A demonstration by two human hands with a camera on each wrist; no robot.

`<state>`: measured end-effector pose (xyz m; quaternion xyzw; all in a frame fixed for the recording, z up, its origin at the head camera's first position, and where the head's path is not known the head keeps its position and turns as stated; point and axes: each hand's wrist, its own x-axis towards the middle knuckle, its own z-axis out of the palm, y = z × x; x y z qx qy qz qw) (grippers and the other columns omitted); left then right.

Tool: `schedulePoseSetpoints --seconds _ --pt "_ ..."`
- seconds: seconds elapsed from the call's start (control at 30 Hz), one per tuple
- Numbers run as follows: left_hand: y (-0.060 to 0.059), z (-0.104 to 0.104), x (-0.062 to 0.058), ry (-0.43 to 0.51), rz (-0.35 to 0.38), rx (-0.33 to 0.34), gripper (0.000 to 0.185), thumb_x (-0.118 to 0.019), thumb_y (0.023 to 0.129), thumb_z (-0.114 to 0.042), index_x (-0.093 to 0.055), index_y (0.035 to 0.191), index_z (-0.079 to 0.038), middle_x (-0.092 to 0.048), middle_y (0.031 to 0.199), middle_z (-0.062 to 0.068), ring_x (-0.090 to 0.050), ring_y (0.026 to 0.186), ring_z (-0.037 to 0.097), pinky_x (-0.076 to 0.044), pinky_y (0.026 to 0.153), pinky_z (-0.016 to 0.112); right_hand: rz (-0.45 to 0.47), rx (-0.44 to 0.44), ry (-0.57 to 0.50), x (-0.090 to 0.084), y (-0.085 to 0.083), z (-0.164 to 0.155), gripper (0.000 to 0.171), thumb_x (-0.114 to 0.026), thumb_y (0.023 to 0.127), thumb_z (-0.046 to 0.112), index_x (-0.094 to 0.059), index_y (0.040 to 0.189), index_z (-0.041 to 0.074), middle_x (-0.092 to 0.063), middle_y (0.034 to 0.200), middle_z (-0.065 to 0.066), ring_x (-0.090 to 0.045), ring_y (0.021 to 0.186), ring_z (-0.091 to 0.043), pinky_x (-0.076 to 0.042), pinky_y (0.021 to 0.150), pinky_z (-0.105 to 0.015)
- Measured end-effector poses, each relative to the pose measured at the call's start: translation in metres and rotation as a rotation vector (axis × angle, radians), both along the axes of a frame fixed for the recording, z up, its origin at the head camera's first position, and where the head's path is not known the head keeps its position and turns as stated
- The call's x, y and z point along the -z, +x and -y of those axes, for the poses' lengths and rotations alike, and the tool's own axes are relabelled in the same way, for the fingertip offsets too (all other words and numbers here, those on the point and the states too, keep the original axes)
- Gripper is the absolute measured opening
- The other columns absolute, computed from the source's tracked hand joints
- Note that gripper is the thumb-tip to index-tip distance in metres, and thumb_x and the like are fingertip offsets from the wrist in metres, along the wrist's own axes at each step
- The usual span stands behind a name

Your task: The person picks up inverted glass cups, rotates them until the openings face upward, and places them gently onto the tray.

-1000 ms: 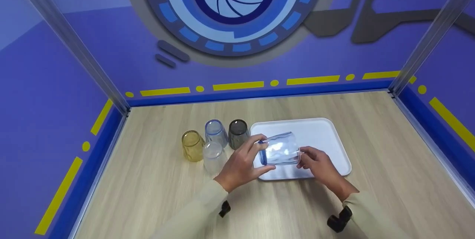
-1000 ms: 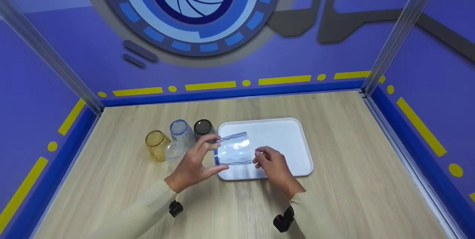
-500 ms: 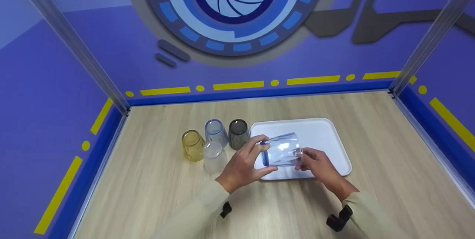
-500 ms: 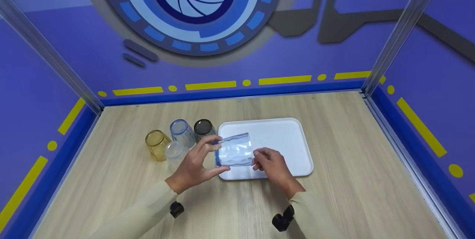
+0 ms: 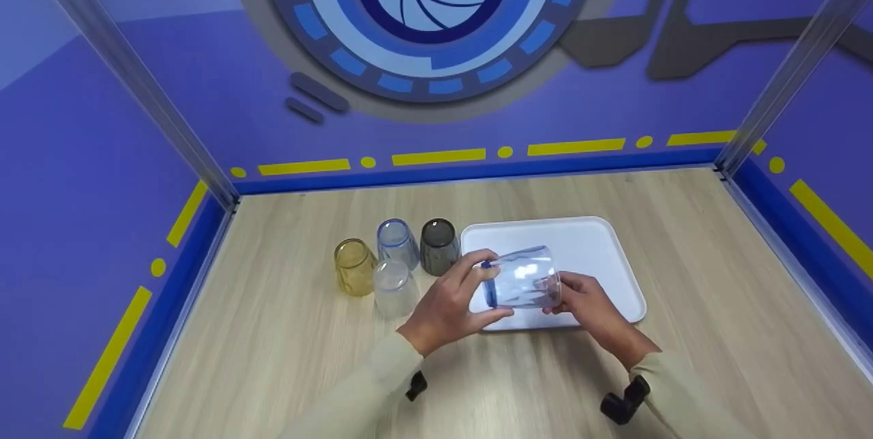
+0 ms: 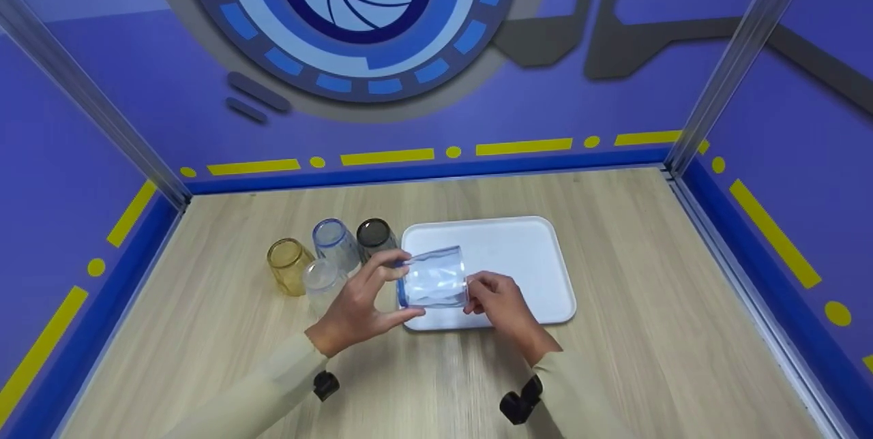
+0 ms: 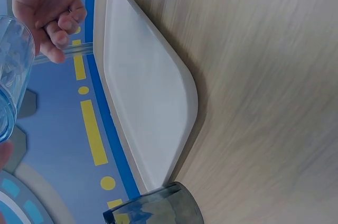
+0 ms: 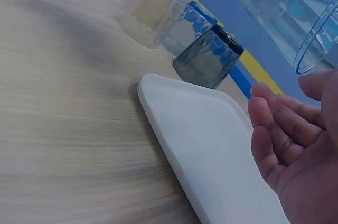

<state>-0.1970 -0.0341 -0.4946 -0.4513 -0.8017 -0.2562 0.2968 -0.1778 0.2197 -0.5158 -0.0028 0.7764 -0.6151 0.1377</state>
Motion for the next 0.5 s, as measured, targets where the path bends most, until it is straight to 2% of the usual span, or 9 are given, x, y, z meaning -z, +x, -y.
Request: schedulePoseSetpoints --seconds 0.3,0.4,0.5 --pt "0.0014 0.0006 0.0018 -0.005 0.006 0.003 0.062 -0.077 0.078 -0.046 -0.054 0.122 -0.009 -0.053 0.131 0.007 -0.056 0.119 0.015 -0.048 0.1 0.022 0.01 -0.021 -0.027 -0.0019 0.0002 0.0013 0.042 -0.06 0.095 0.032 -0.061 0.117 -0.003 -0.07 0.091 0.001 -0.065 0.08 -0.015 -0.054 0.078 -0.026" --pt "0.0016 0.0002 0.0024 -0.007 0.006 0.008 0.062 -0.078 0.078 -0.045 -0.054 0.122 -0.009 -0.053 0.131 0.008 -0.056 0.119 0.015 -0.046 0.101 0.022 0.009 -0.023 -0.026 -0.0019 0.0 0.0007 0.038 -0.06 0.095 0.031 -0.063 0.115 -0.002 -0.069 0.092 0.002 -0.064 0.08 -0.014 -0.054 0.078 -0.026" --pt "0.0016 -0.0004 0.0031 0.0 0.01 0.017 0.062 -0.079 0.077 -0.044 -0.054 0.121 -0.008 -0.053 0.13 0.008 -0.056 0.118 0.015 -0.047 0.1 0.023 0.0 -0.02 -0.047 -0.0019 -0.0002 0.0004 0.032 -0.061 0.095 0.026 -0.064 0.111 -0.002 -0.067 0.084 0.004 -0.062 0.077 -0.013 -0.054 0.075 -0.027"
